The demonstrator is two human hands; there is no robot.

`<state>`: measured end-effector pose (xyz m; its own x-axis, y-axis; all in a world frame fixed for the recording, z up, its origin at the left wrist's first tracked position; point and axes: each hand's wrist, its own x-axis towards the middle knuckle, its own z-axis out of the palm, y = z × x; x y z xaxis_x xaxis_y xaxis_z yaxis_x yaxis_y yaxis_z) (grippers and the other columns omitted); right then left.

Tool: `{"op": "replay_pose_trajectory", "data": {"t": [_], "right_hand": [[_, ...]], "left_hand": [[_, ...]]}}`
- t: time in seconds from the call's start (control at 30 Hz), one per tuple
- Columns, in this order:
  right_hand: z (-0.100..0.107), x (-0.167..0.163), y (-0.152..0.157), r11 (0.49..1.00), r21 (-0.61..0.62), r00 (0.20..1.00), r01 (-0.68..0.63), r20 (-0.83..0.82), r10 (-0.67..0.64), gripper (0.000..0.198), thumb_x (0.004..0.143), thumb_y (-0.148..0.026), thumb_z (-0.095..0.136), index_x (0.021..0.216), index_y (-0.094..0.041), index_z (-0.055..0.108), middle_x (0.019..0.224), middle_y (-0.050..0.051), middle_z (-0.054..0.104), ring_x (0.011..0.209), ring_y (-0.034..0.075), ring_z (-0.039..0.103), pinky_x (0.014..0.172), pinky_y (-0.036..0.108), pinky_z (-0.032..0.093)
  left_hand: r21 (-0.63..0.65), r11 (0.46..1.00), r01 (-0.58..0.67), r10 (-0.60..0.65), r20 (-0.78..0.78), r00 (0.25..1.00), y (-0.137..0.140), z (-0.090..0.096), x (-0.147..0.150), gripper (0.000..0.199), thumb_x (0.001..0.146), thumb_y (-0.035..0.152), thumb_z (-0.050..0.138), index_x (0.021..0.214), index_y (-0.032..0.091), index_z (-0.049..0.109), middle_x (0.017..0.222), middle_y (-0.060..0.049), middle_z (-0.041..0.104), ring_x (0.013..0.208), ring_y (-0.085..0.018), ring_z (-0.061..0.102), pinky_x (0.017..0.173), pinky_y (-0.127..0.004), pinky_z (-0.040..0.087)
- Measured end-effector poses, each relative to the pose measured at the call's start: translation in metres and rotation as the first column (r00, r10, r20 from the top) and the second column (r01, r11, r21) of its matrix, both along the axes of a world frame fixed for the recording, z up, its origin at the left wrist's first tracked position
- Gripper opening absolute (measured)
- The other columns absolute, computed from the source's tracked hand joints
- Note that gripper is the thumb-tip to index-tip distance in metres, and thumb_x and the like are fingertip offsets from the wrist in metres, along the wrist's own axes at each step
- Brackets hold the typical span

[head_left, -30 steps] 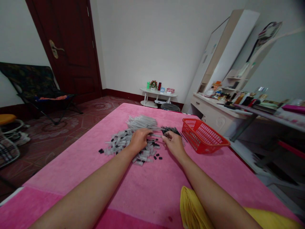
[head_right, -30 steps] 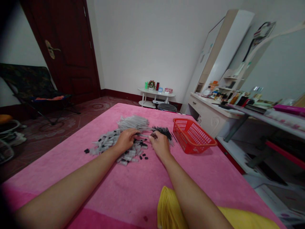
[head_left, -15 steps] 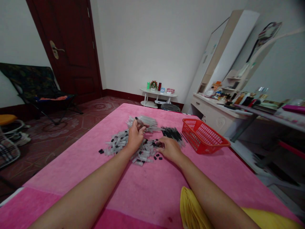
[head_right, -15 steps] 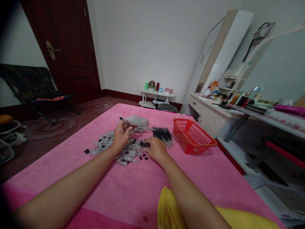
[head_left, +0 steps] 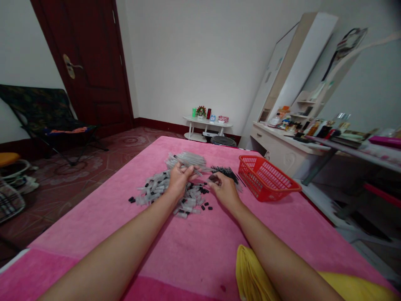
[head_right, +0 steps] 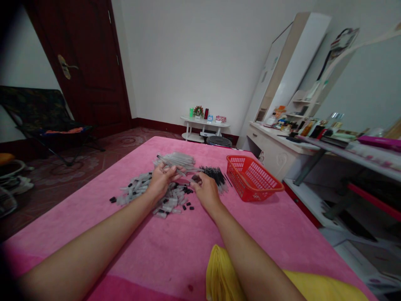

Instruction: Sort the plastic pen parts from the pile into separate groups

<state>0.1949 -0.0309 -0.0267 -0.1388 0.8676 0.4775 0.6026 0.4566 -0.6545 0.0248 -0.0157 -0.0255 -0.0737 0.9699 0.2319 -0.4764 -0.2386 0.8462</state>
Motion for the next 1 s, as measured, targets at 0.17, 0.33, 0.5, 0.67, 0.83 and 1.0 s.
{"op": "replay_pose_trajectory", "data": {"t": [0.17, 0.33, 0.5, 0.67, 0.83, 1.0], "right_hand": [[0.0044, -0.0028, -0.0051, 0.999, 0.048, 1.000, -0.005, -0.025, 0.006, 0.015, 0.072, -0.024, 0.059, 0.084, -0.016, 0.065, 0.080, 0.003, 0.067, 0.066, 0.015, 0.055, 0.062, 0.025, 0.041], [0.0038, -0.0029, -0.0047, 0.998, 0.069, 1.000, -0.002, -0.010, 0.002, 0.013, 0.073, -0.023, 0.059, 0.082, -0.016, 0.065, 0.080, 0.003, 0.067, 0.067, 0.015, 0.056, 0.063, 0.025, 0.041], [0.0041, -0.0033, -0.0046, 0.993, 0.116, 1.000, -0.007, 0.000, 0.007, 0.013, 0.074, -0.023, 0.058, 0.084, -0.017, 0.065, 0.084, 0.004, 0.068, 0.070, 0.016, 0.057, 0.066, 0.027, 0.042], [0.0038, -0.0016, -0.0042, 0.985, 0.173, 1.000, -0.001, -0.024, 0.006, 0.010, 0.075, -0.022, 0.058, 0.081, -0.018, 0.065, 0.082, 0.005, 0.067, 0.073, 0.017, 0.058, 0.069, 0.028, 0.043], [0.0026, 0.0004, -0.0026, 0.983, 0.182, 0.996, -0.002, -0.085, 0.018, 0.012, 0.074, -0.021, 0.057, 0.082, -0.018, 0.065, 0.083, 0.005, 0.068, 0.074, 0.018, 0.058, 0.070, 0.028, 0.044], [0.0079, -0.0020, -0.0058, 0.992, 0.121, 0.986, 0.025, -0.165, -0.005, 0.011, 0.070, -0.020, 0.058, 0.078, -0.017, 0.065, 0.076, 0.003, 0.067, 0.068, 0.017, 0.058, 0.065, 0.027, 0.045]], "left_hand": [[-0.021, 1.000, 0.009, -0.010, -0.024, 1.000, -0.0022, -0.0013, 0.0047, 0.049, 0.063, 0.038, 0.075, 0.095, 0.019, 0.042, 0.080, -0.002, 0.068, 0.074, -0.018, 0.068, 0.065, -0.028, 0.055], [-0.038, 0.999, 0.003, -0.005, -0.047, 0.999, -0.0025, -0.0025, 0.0054, 0.049, 0.062, 0.041, 0.075, 0.091, 0.019, 0.044, 0.078, -0.003, 0.069, 0.064, -0.016, 0.067, 0.066, -0.031, 0.055], [-0.069, 0.998, 0.006, -0.008, -0.040, 0.999, -0.0041, -0.0003, 0.0069, 0.050, 0.058, 0.042, 0.078, 0.088, 0.018, 0.046, 0.076, -0.003, 0.070, 0.058, -0.016, 0.065, 0.060, -0.031, 0.054], [-0.086, 0.996, 0.036, -0.040, -0.043, 0.998, -0.0045, 0.0015, 0.0089, 0.045, 0.054, 0.040, 0.081, 0.080, 0.015, 0.055, 0.072, -0.003, 0.068, 0.059, -0.015, 0.063, 0.060, -0.027, 0.052], [-0.137, 0.988, 0.064, -0.065, -0.001, 0.998, -0.0009, -0.0005, 0.0075, 0.041, 0.046, 0.035, 0.085, 0.070, 0.013, 0.060, 0.064, 0.001, 0.063, 0.055, -0.009, 0.058, 0.057, -0.021, 0.049], [-0.145, 0.984, 0.100, -0.098, 0.021, 0.995, 0.0006, -0.0029, 0.0064, 0.042, 0.045, 0.035, 0.086, 0.070, 0.013, 0.061, 0.062, 0.002, 0.061, 0.053, -0.008, 0.056, 0.054, -0.020, 0.047]]}}
